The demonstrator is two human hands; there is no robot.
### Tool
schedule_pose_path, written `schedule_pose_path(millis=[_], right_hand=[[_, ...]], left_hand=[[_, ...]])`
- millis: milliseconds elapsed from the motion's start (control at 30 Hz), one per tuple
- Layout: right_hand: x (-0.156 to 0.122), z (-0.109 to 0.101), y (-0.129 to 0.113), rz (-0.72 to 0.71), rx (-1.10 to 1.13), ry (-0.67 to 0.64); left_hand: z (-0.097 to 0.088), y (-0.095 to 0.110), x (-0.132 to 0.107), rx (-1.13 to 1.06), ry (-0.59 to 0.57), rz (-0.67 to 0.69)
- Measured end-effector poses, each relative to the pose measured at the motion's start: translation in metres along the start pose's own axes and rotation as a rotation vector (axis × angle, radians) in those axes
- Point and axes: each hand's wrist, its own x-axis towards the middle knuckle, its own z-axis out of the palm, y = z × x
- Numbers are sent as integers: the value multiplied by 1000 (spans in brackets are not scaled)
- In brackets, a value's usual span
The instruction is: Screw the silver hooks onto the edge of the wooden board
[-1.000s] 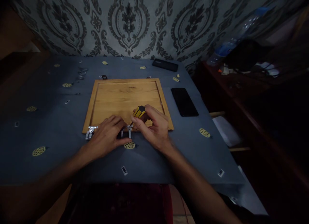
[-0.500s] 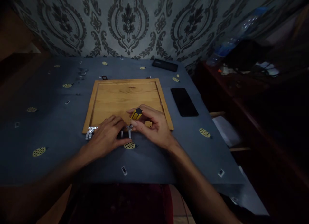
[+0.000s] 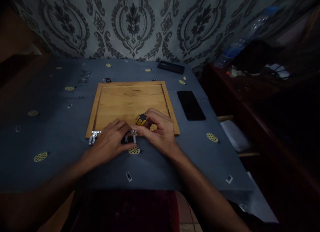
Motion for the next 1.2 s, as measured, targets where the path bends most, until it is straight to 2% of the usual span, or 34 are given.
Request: schedule_pose_path(millis=[267, 533, 767, 1200], right_hand=[[-2, 4, 4, -39, -24, 50], [-6, 1, -6, 126, 76, 191], [-7, 0, 3, 54, -71, 109], [-8, 2, 4, 32, -103, 75]], left_hand=[[-2, 1, 1, 4, -23, -9], [-2, 1, 1, 16, -23, -8], [-2, 1, 0, 2, -7, -7], [-1, 1, 1, -2, -3, -8]])
